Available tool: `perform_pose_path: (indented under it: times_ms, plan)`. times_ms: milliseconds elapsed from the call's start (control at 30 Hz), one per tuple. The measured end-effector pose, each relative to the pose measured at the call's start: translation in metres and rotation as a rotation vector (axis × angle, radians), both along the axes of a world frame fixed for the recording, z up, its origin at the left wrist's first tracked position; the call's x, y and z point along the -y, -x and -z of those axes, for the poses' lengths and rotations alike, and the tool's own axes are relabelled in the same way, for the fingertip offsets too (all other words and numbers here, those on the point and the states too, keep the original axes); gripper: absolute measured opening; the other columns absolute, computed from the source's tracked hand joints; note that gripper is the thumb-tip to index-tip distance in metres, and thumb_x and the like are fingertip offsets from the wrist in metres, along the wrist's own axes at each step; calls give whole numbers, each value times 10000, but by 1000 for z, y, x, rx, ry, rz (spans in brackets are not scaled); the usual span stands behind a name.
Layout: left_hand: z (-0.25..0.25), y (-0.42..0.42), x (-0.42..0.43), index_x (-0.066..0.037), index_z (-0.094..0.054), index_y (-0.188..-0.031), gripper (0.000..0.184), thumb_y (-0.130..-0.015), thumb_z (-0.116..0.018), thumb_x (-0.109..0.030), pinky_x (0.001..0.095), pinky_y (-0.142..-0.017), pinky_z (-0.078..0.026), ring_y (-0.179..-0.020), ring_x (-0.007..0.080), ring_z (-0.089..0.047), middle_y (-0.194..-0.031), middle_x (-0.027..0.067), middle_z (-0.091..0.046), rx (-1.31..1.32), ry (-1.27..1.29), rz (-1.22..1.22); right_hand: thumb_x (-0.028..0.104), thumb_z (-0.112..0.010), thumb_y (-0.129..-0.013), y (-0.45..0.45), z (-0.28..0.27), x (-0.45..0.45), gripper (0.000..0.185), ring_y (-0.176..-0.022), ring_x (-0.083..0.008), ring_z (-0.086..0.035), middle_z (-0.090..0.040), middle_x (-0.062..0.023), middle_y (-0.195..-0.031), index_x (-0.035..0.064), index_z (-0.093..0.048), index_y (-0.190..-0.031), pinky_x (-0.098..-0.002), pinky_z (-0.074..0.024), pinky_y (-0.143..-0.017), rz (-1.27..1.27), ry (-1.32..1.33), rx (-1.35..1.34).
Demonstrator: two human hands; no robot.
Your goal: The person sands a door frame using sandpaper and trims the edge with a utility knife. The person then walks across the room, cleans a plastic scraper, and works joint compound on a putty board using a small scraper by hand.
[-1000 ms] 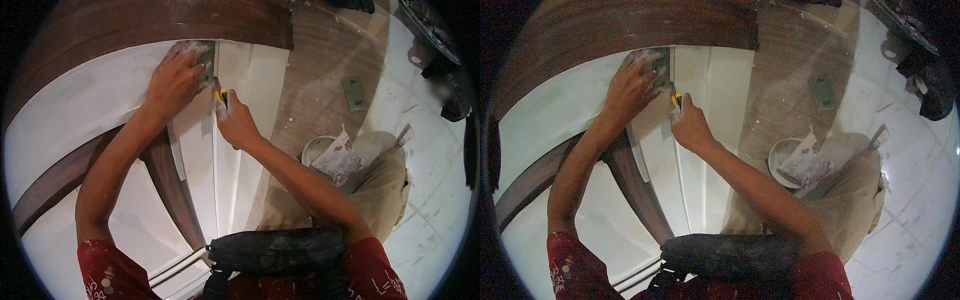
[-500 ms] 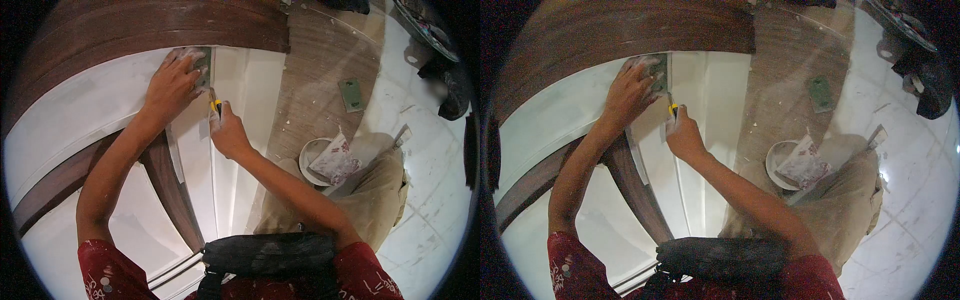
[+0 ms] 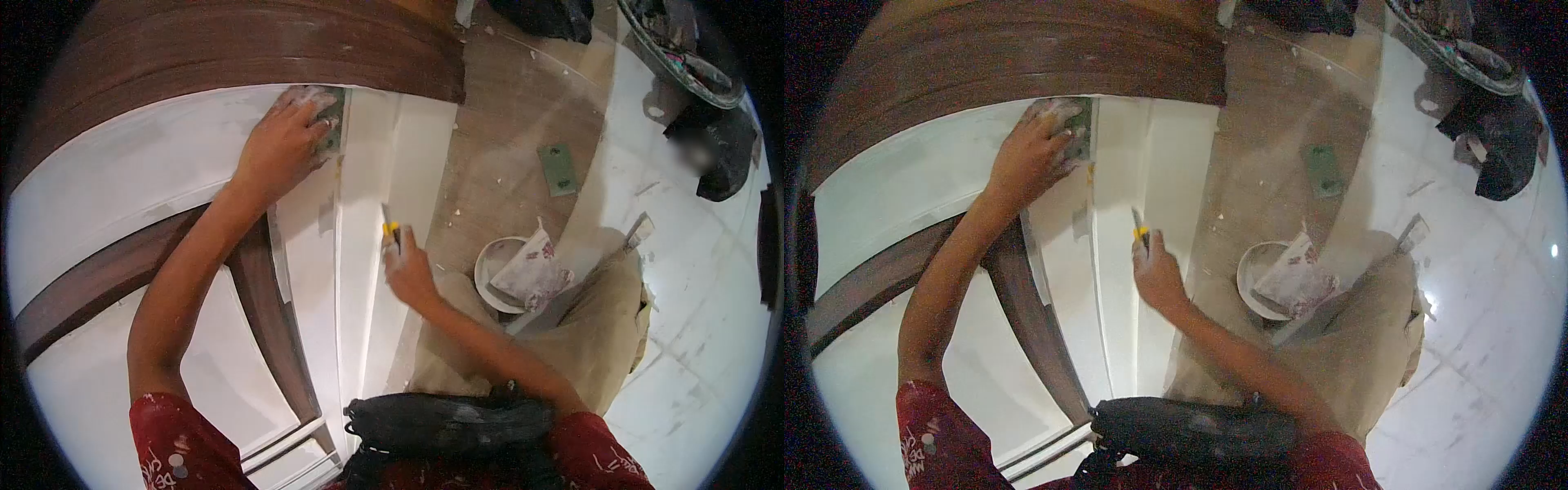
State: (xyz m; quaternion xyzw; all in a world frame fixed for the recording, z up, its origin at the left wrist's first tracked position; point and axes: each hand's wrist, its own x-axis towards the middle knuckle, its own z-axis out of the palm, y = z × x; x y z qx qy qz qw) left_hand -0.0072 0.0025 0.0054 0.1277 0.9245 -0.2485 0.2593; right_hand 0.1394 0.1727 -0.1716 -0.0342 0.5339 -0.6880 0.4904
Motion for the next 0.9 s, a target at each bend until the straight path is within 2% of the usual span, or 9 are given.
perform_pose_path:
  times_ms: [133, 200, 267, 367, 533, 633, 833, 900]
  plan:
    - [2, -1, 8, -87, -671, -1128, 435, -729, -770, -226, 450, -1139, -325, -1295, 368, -435, -1362, 96, -511, 7, -12, 7, 263, -500, -976, 79, 16, 42, 324, -756, -475, -635, -626, -293, -800, -21, -443, -1122, -543, -486, -672, 163, 74, -65]
    - [3, -3, 9, -87, -668, -1134, 437, -735, -767, -235, 453, -1137, -328, -1293, 374, -437, -1361, 99, -512, 20, -8, 4, 236, -475, -997, 114, 10, 60, 255, -538, -157, -571, -579, -92, -699, 2, -466, -1097, -343, -489, -504, 246, 99, -143]
    - [2, -1, 6, -92, -666, -1140, 441, -738, -766, -245, 458, -1130, -336, -1294, 381, -436, -1361, 103, -511, 22, 13, 6, 220, -467, -994, 138, -1, 67, 243, -534, -153, -567, -576, -93, -695, -2, -470, -1093, -334, -486, -500, 226, 122, -70]
    - [4, -1, 1, -88, -687, -1117, 416, -726, -751, -216, 443, -1127, -328, -1253, 316, -482, -1308, 90, -544, -29, 56, 9, 207, -449, -981, 136, 3, 89, 269, -570, -195, -589, -590, -137, -708, -35, -486, -1091, -359, -488, -526, 281, 99, -87]
    - [3, 2, 2, -83, -689, -1100, 426, -699, -774, -198, 440, -1126, -326, -1276, 320, -455, -1332, 78, -523, -17, -21, 25, 232, -444, -969, 138, -7, 91, 315, -628, -255, -623, -610, -181, -732, -50, -499, -1098, -393, -497, -569, 290, 125, -114]
    - [3, 1, 4, -78, -692, -1082, 409, -695, -775, -183, 434, -1125, -325, -1280, 318, -448, -1325, 76, -525, -15, -14, 23, 243, -446, -965, 141, -7, 95, 321, -640, -262, -638, -615, -179, -732, -48, -499, -1089, -399, -501, -566, 280, 97, -160]
    - [4, 1, 2, -76, -698, -1053, 366, -706, -760, -175, 415, -1096, -360, -1253, 313, -467, -1304, 72, -534, -51, -38, 65, 240, -444, -966, 144, -9, 94, 318, -684, -317, -655, -634, -217, -784, -48, -497, -1090, -439, -510, -656, 243, 129, -111]
    - [5, 2, 2, -76, -699, -1052, 359, -712, -755, -176, 412, -1090, -366, -1237, 307, -483, -1298, 73, -537, -55, -30, 72, 232, -441, -966, 151, -14, 94, 310, -702, -322, -655, -634, -228, -820, -49, -500, -1083, -442, -510, -680, 245, 79, -239]
